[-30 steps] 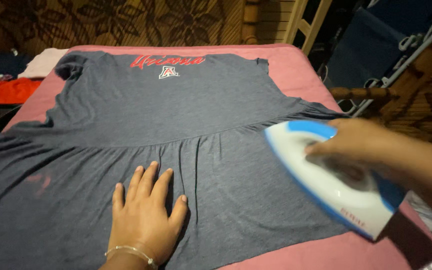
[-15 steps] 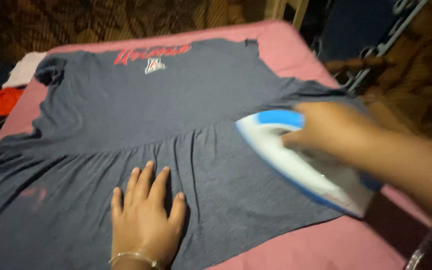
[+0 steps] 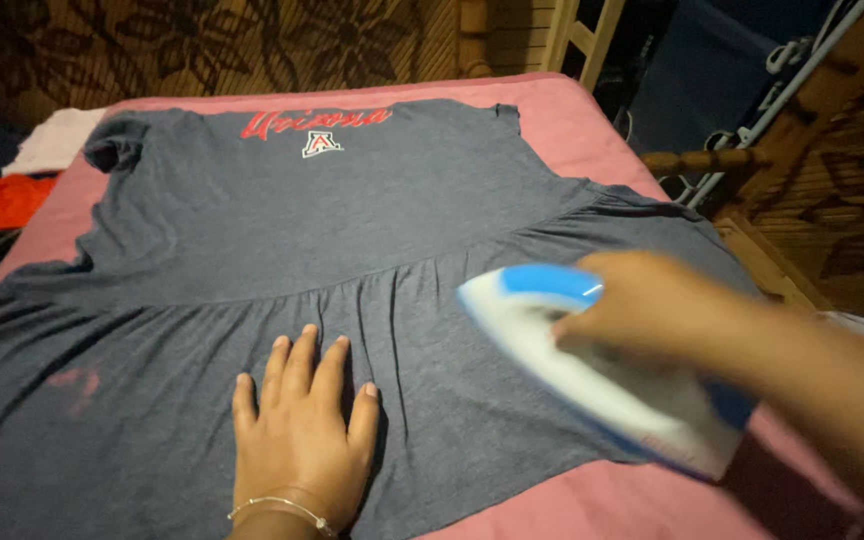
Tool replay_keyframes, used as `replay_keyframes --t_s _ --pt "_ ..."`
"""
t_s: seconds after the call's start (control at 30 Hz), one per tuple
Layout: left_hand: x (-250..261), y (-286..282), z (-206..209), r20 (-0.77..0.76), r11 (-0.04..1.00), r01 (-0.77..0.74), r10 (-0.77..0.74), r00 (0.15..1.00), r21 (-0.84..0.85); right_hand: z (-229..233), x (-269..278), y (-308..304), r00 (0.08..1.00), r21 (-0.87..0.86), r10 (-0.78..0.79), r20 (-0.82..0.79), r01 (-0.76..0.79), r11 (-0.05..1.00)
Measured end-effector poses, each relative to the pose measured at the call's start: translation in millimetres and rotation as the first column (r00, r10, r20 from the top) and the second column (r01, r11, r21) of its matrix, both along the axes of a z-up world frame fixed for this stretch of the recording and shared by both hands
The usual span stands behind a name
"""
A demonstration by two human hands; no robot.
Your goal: The person irons a gray t-shirt laid flat on a pink-covered ironing board. They use a blue and white electric iron, moving it back and forth across the shirt while smoothing the fabric with their left hand. The person adjusts the shirt's position several times to reach different areas and finishes by folding the shirt.
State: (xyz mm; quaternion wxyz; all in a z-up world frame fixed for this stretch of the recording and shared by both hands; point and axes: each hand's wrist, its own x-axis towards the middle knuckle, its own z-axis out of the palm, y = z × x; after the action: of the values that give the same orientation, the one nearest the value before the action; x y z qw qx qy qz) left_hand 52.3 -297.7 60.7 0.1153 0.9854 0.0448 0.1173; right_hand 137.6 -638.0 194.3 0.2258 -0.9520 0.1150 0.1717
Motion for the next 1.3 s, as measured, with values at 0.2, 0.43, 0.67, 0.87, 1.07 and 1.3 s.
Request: replay_keyframes --t_s 0.2,0.43,0.67,0.87,1.07,1.3 --pt "1.7 4.4 -15.4 0.065 0.999 0.045 -0.044 0.997 0.001 -12.5 7.4 12.2 0.968 -0.212 0.217 0.126 -0.187 0.959" --pt "12.0 60.7 1.1 -0.072 0.982 0.16 -0.167 0.983 -0.101 -95.6 142.7 -167.8 0.969 -0.09 -0.207 0.138 0.22 0.971" --pt "34.0 227.5 13.5 -0.023 0.991 -0.116 0.118 0.993 0.069 -89.6 179.5 -5.2 0.993 0.198 -0.06 -0.1 0.079 0.977" --pt "42.3 311.0 1.9 0.125 0.967 -0.224 0.209 0.97 0.123 -50.5 120.8 304.5 0.973 -0.026 0.231 0.002 -0.231 0.973" --pt "96.4 339.7 30.4 0.108 0.92 -0.365 0.381 0.918 -0.143 -18.1 66.1 408.0 0.866 -0.215 0.482 0.136 -0.449 0.867" --pt "143.0 359.7 63.5 -0.244 0.897 -0.382 0.328 0.913 -0.221 -50.7 191.5 248.5 0.976 -0.251 0.105 0.19 -0.055 0.966"
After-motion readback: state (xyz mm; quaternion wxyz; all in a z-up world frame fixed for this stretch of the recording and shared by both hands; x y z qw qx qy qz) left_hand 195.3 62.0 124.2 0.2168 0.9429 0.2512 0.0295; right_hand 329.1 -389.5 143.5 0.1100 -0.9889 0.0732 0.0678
